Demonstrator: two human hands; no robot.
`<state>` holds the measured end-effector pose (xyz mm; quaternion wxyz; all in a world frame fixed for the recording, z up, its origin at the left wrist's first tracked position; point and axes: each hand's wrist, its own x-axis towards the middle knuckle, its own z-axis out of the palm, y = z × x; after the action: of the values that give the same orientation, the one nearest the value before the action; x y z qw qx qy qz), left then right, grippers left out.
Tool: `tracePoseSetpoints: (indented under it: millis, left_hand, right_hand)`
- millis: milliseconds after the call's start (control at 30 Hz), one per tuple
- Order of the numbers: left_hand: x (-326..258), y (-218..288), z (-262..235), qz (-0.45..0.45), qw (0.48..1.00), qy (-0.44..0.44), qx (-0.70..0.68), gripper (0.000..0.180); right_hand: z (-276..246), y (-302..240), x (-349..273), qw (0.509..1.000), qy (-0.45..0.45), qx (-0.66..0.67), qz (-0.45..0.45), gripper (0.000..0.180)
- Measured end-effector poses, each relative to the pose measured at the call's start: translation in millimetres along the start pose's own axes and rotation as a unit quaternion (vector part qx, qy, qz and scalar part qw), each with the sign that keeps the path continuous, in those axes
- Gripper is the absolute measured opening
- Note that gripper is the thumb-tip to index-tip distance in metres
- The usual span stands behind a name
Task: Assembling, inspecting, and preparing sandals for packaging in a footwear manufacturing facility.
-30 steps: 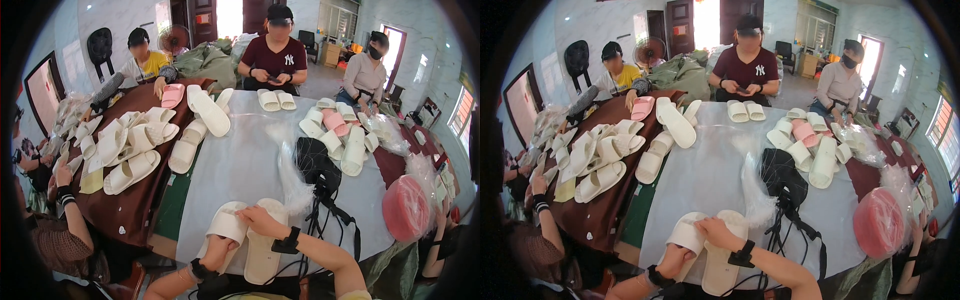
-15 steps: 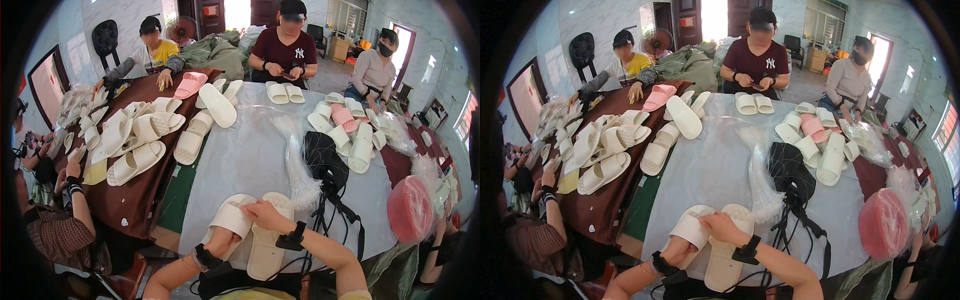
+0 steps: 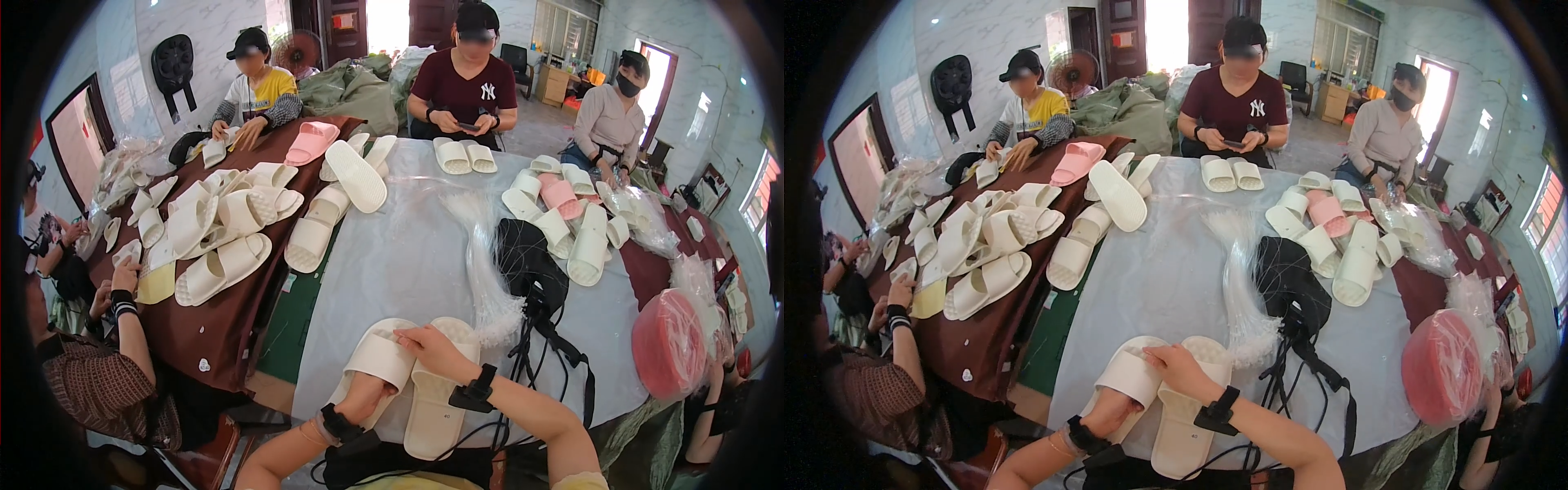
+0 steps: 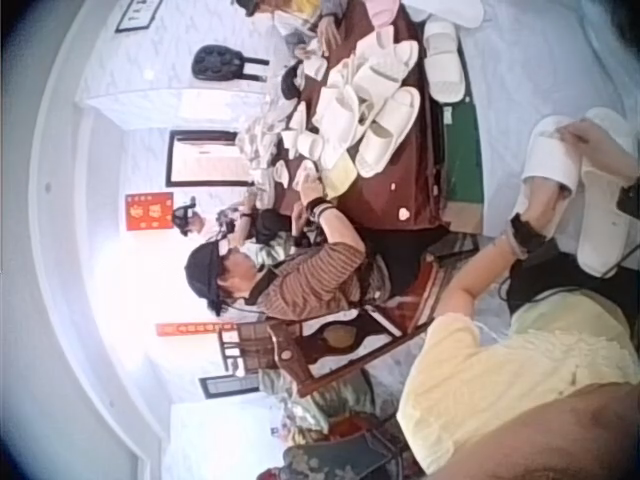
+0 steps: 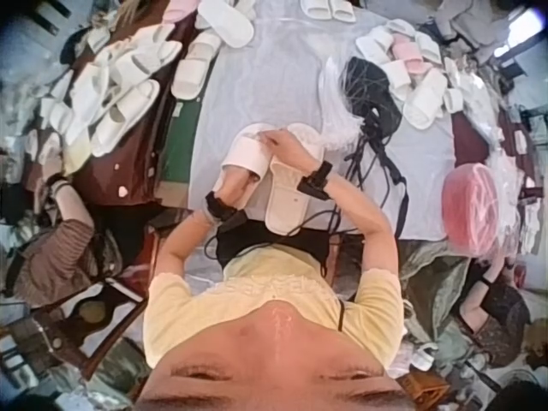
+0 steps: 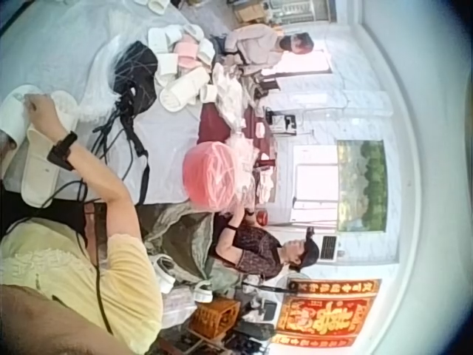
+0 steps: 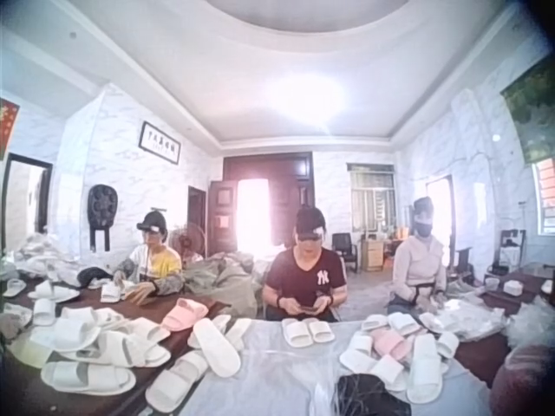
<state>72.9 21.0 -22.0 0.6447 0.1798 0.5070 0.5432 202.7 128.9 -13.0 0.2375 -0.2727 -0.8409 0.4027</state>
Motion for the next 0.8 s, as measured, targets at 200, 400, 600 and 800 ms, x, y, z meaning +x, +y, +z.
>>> tracePoseSetpoints:
  millis: [200,400,600,800]
  left_hand:
    - [-5.7,-4.4,-0.5,0.022,1.0,-0.005,0.014,0.02]
    - [-37.6,-3.6,-4.2,0.0,0.998,-0.013,0.058,0.031]
    - [-66.2,38.8,8.7,0.113,0.912,-0.129,0.374,0.036]
    - [3.0,71.3,-25.9,0.441,0.633,-0.111,0.626,0.046]
  right_hand:
    - [-2.1,2.2,-1.5,0.999,0.02,0.01,0.028,0.025]
    - [1.0,11.6,0.0,0.977,0.165,0.122,0.051,0.015]
    - [-17.5,30.1,-4.3,0.832,0.246,0.449,0.215,0.018]
    - [-11.2,16.7,-1.9,0.916,0.192,0.322,0.141,0.017]
